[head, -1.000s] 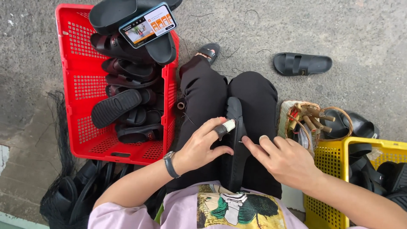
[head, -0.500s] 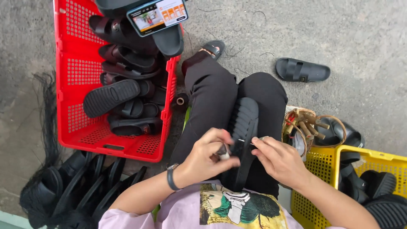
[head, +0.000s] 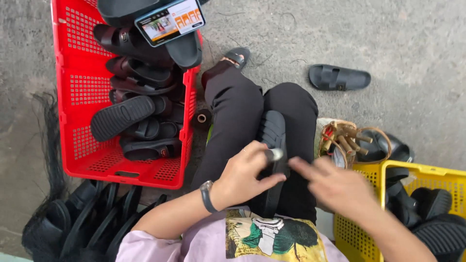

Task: Hand-sewing the sole of a black sandal with a needle and thread.

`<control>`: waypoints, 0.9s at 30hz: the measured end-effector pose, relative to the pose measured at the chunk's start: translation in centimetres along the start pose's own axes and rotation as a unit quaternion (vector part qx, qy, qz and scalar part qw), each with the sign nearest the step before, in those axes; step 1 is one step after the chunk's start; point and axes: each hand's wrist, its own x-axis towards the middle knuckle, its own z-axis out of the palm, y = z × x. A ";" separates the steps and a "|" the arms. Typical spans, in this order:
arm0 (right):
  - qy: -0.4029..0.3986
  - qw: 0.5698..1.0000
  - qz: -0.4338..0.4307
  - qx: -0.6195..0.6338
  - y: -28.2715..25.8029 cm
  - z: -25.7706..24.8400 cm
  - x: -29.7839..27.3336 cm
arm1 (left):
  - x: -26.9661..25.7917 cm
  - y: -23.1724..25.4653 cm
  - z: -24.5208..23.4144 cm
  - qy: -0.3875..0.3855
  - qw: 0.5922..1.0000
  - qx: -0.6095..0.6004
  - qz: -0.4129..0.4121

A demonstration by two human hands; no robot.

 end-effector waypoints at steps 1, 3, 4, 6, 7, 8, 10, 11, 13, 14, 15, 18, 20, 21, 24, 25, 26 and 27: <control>0.000 1.000 0.004 0.004 -0.1 0.2 -0.7 | 0.2 0.1 -0.1 -0.006 1.000 0.000 -0.002; -0.011 0.991 0.128 0.031 -0.1 0.3 -2.2 | 0.6 0.7 0.0 -0.041 0.989 0.102 0.097; -0.008 0.990 0.134 0.035 -0.5 0.7 -1.8 | 0.6 0.7 -0.1 -0.048 0.989 0.103 0.100; 0.097 0.952 0.135 0.257 -1.2 1.2 -1.1 | 0.7 1.1 -0.3 -0.024 0.977 0.110 0.182; 0.103 0.950 0.141 0.259 -1.3 1.3 -0.8 | 0.3 0.9 -0.2 -0.031 0.976 0.110 0.187; 0.082 0.968 0.134 0.195 -1.3 1.4 -0.4 | -0.2 0.6 -0.1 -0.025 0.972 0.109 0.208; 0.065 0.981 0.129 0.131 -1.5 1.0 0.1 | -1.0 0.5 -0.1 -0.023 0.966 0.108 0.233; 0.052 0.916 0.159 0.365 -1.5 0.5 0.1 | -1.3 0.5 0.0 -0.016 0.970 0.109 0.219; 0.037 0.796 0.176 0.578 -1.1 -0.5 -0.9 | -1.7 0.4 0.2 -0.009 0.973 0.109 0.205; 0.253 0.630 0.205 0.705 -0.9 -0.9 -1.9 | -2.0 0.2 0.2 -0.016 0.981 0.087 0.176; 0.449 0.406 0.212 0.768 -0.7 -1.4 -2.9 | -2.2 0.1 0.3 -0.023 0.987 0.064 0.146; 0.338 0.612 0.128 0.703 -0.5 3.2 -3.4 | -1.6 0.1 -0.2 0.009 0.986 0.135 0.096; 0.218 0.764 0.176 0.581 -1.0 2.0 -0.8 | -1.6 -0.6 -0.1 -0.034 0.971 0.225 0.071; 0.084 0.874 0.213 0.428 -1.2 1.5 0.6 | -1.6 -1.1 -0.1 -0.075 0.945 0.315 0.045; 0.159 0.863 0.193 0.439 -2.3 4.1 -0.2 | -1.3 0.3 -1.1 -0.111 0.992 0.027 -0.054; 0.159 0.862 0.191 0.442 -2.3 3.5 0.2 | -0.6 0.2 -1.5 -0.110 0.992 0.030 -0.057; 0.178 0.825 0.182 0.505 -2.4 2.8 0.5 | 0.1 0.1 -1.8 -0.101 0.983 -0.139 -0.069; 0.197 0.782 0.173 0.565 -2.4 2.1 0.8 | 0.8 0.0 -2.1 -0.089 0.945 -0.305 -0.081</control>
